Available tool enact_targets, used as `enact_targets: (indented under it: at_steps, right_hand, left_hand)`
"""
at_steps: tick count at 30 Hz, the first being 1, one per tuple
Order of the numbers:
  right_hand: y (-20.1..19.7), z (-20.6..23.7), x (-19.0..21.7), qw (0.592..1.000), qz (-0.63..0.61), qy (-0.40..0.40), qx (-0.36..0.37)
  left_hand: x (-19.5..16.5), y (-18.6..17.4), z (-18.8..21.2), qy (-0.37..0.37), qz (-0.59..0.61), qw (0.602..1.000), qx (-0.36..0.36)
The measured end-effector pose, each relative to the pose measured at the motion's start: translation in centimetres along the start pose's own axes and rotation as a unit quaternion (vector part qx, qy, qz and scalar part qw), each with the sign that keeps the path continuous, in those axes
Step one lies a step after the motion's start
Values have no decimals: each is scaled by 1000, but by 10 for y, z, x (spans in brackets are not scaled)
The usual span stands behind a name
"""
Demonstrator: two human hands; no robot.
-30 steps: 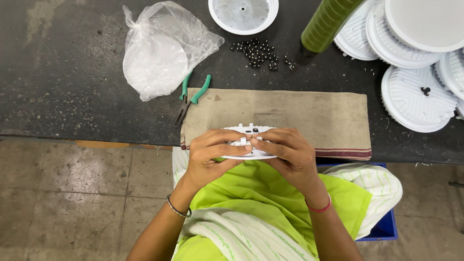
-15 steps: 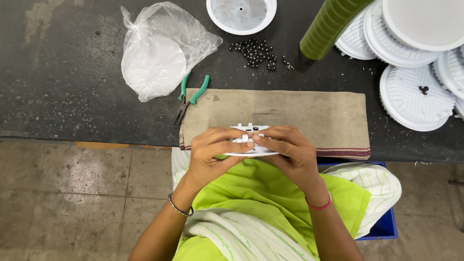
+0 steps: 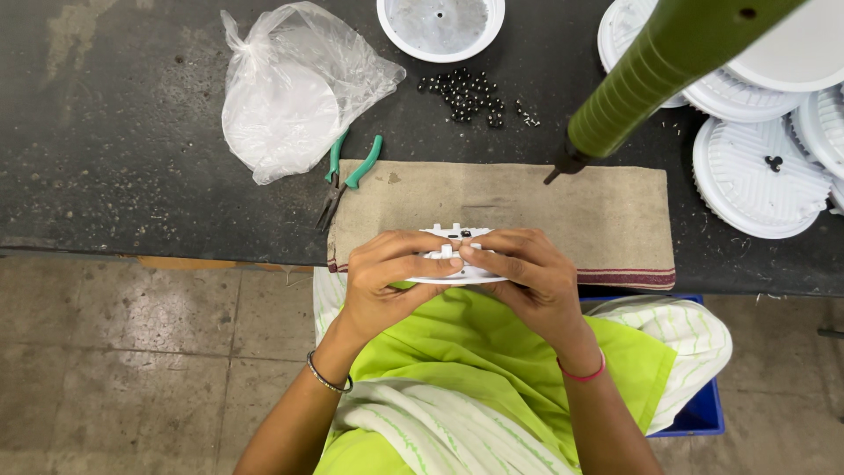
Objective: The person assembles round white LED ceiling light fixtures at a workbench. They align the diffuser cover onto the base, drive small screws with a green electric screwdriver, pick screws from a pile on the bench, and place finished fixtures onto a growing stack beside them.
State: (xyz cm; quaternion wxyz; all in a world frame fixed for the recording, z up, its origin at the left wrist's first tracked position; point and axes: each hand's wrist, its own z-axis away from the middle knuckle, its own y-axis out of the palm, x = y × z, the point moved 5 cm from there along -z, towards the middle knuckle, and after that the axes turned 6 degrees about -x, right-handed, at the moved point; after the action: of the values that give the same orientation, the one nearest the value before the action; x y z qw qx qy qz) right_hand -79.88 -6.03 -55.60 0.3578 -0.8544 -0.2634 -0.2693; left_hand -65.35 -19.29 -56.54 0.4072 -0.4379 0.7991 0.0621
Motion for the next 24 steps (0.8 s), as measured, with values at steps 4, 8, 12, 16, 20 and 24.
enact_targets:
  at_steps: [4, 8, 12, 16, 20, 24]
  right_hand:
    - [2, 4, 4, 1000, 4, 3, -2]
    - [2, -9, -19, 1000, 13, 9, -6]
    - [1, 3, -23, 995, 53, 23, -83]
    - [25, 28, -33, 973, 94, 138, -161]
    - [66, 50, -47, 967, 47, 199, -152]
    - [88, 78, -39, 956, 25, 242, -164]
  left_hand:
    - [-3, -3, 7, 3, 1, 1000, 1]
    - [25, 4, -6, -2, 3, 1000, 7]
    - [28, 3, -5, -34, -9, 999, -28]
    - [35, -18, -6, -149, 8, 980, -132]
    - [43, -36, -1, -209, 10, 957, -200]
    - [35, -45, 29, -242, 33, 944, -222]
